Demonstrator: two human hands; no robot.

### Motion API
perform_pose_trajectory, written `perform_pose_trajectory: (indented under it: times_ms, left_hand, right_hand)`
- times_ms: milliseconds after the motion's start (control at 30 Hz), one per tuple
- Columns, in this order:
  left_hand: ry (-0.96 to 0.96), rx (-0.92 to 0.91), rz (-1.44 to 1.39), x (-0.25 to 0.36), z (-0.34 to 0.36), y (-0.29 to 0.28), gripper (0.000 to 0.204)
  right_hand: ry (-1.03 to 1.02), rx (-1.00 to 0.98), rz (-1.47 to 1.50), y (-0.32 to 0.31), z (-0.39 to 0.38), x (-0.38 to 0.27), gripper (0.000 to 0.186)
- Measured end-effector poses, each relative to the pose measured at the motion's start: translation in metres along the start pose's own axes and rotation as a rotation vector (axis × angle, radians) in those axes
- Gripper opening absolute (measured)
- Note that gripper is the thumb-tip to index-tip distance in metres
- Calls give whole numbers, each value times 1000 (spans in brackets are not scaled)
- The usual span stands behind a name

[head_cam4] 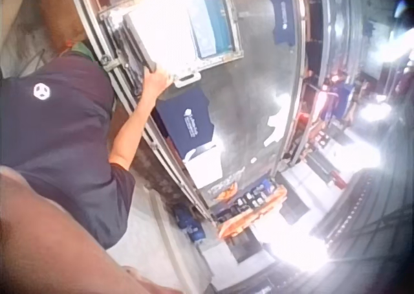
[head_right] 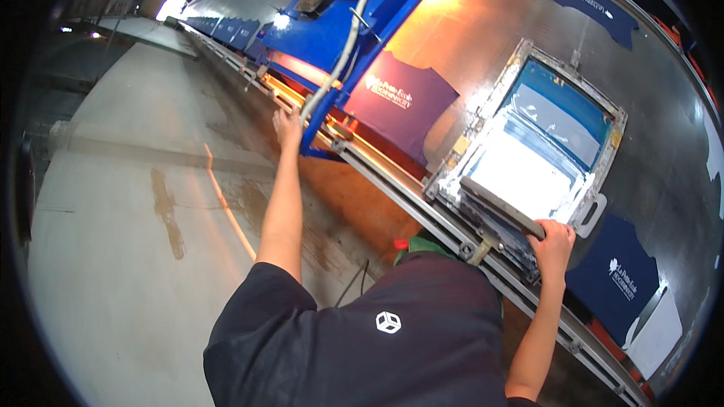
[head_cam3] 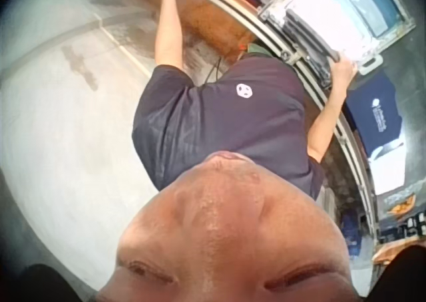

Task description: The person uses a squeegee to spread white ink across a screen printing frame placed over a blue t-shirt. The person repeatedly pulls the squeegee downward to apply the ink, then lifts the frame to reveal the printed logo before moving to the next shirt.

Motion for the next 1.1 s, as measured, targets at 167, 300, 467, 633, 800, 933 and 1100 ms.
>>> perform_pose_trajectory:
  times_ms: [167, 300, 467, 633, 800, 933, 1100]
  left_hand:
    - [-194, -514, -228, 40, 38, 12, 64]
    - [307, -179, -117, 182, -61, -59, 18]
    - [1094, -616, -527, 344, -306, -13, 72]
    - [1197, -1160, -9, 349, -400, 91, 27]
    - [1293, -966, -112, 347, -390, 64, 39]
    - [1291, -826, -167, 348, -402, 47, 43]
    - [1266, -846, -226, 356, -389, 44, 35]
  right_hand:
    - [82, -25, 6, -5, -2, 13, 32]
    - [0, 34, 4, -8, -7, 6, 35]
    - [-36, 16, 122, -6, -3, -4, 46]
    - [282, 393, 415, -3, 16, 116, 41]
    - [585, 457, 66, 35, 52, 245, 43]
    - [724, 412, 770, 37, 70, 224, 39]
    - [628, 733, 414, 20, 60, 206, 30]
Point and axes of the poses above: each hand's wrist, its own z-axis towards the middle knuckle, its own y-axis out of the palm, x = y × z, the point moved 6 cm from there along z, towards the middle knuckle, and after that the axes turned 6 degrees about -z, right-handed, at the moved point
